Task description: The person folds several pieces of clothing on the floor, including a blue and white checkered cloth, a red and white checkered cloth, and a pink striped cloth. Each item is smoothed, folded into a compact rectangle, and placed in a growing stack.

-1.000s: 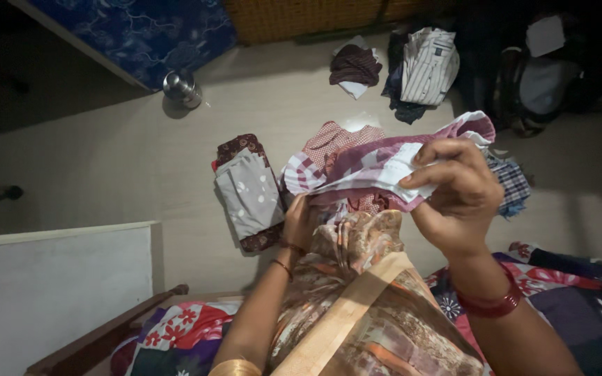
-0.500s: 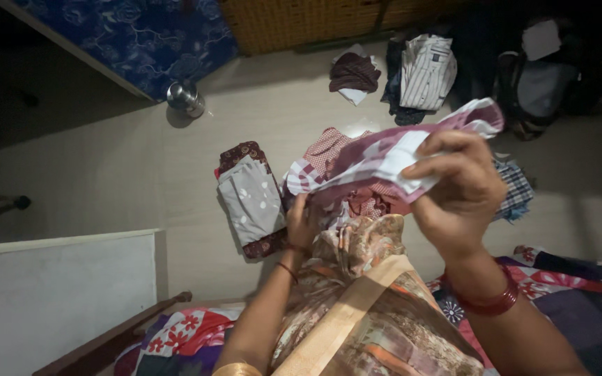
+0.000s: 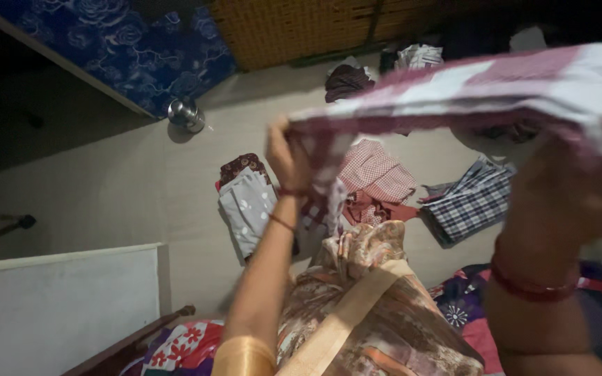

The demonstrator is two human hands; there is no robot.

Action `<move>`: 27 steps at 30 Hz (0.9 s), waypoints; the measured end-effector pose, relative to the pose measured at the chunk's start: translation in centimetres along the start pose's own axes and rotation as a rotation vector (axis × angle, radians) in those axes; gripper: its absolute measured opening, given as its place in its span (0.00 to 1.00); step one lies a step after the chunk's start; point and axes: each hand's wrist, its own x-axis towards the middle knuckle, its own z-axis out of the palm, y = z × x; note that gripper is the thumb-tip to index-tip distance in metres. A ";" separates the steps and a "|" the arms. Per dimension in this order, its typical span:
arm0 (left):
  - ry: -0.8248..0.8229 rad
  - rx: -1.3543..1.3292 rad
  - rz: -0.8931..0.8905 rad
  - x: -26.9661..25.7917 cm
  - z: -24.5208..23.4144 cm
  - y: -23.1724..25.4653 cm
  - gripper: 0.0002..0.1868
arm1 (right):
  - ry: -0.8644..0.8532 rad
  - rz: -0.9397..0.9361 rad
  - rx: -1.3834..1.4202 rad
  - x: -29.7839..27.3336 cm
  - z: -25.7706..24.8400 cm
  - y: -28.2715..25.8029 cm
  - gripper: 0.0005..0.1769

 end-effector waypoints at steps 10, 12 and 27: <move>0.097 -0.404 0.307 10.9 -0.3 9.1 0.03 | 0.022 0.044 0.046 -1.4 -2.7 -1.7 0.18; 0.040 -0.434 0.320 11.6 -0.7 10.6 0.04 | 0.028 0.040 0.048 -1.6 -2.6 -2.1 0.19; 0.003 -0.301 0.083 3.4 -1.3 6.6 0.12 | -0.033 0.052 0.096 -2.3 -2.7 -1.8 0.25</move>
